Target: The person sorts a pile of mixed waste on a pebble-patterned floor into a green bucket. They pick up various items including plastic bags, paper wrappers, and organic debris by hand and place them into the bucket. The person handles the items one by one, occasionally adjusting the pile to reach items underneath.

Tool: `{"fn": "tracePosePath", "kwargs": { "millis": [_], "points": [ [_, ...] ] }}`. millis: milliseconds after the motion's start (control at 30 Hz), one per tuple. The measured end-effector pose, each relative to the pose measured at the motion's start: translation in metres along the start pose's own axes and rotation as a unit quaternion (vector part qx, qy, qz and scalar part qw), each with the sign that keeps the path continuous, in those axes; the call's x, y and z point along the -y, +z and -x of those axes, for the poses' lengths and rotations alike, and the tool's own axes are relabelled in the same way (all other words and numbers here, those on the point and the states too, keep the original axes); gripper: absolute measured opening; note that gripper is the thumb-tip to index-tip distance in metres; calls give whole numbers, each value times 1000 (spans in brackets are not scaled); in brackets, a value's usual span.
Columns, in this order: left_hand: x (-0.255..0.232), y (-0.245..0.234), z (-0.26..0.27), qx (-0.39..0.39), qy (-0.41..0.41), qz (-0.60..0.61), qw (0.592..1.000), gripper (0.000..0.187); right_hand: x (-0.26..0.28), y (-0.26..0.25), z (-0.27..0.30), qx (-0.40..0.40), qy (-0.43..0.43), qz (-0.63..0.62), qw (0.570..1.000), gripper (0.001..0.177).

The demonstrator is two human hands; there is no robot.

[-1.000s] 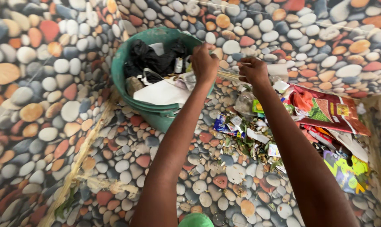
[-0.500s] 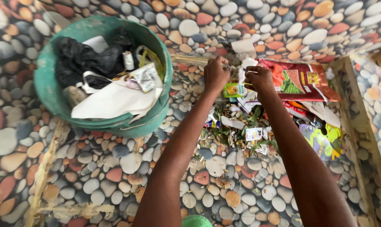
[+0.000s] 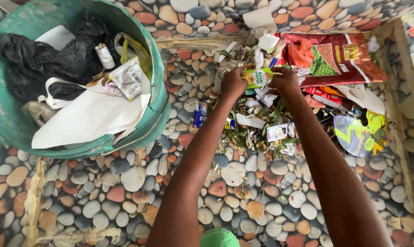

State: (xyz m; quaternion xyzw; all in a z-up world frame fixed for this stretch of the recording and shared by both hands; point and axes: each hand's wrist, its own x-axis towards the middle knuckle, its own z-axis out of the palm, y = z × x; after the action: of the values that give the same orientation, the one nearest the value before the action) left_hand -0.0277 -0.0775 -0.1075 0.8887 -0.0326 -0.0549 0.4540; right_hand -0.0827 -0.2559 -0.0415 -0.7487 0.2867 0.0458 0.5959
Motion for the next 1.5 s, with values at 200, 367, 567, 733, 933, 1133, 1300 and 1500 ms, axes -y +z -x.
{"fn": "tracePosePath", "kwargs": {
  "millis": [200, 367, 567, 733, 933, 1133, 1300, 1500],
  "points": [
    [9, 1, -7, -8, -12, 18, 1000, 30, -2, 10, -2, 7, -21, 18, 1000, 44],
    [-7, -31, -11, -52, 14, 16, 998, 30, 24, 16, 8, 11, -35, -2, 999, 41],
    [-36, -92, -12, -140, 77, 25, 987, 27, 83, 38, 33, 22, -70, -9, 997, 41],
    [-68, -180, -10, -196, 87, 24, 976, 28, 142, 70, 70, 75, -135, -35, 987, 41],
    [-68, -288, 8, -342, 150, 37, 927, 27, 206, 127, 133, 125, -187, -25, 974, 39],
    [-36, -391, 53, -376, 82, 33, 922, 24, 240, 197, 192, 187, -223, -2, 957, 36],
    [-12, -443, 90, -422, 24, 33, 906, 27, 247, 238, 225, 208, -246, 35, 946, 36],
    [-13, -442, 94, -411, -13, 62, 910, 26, 245, 230, 223, 217, -257, 37, 941, 39]
  ]
}}
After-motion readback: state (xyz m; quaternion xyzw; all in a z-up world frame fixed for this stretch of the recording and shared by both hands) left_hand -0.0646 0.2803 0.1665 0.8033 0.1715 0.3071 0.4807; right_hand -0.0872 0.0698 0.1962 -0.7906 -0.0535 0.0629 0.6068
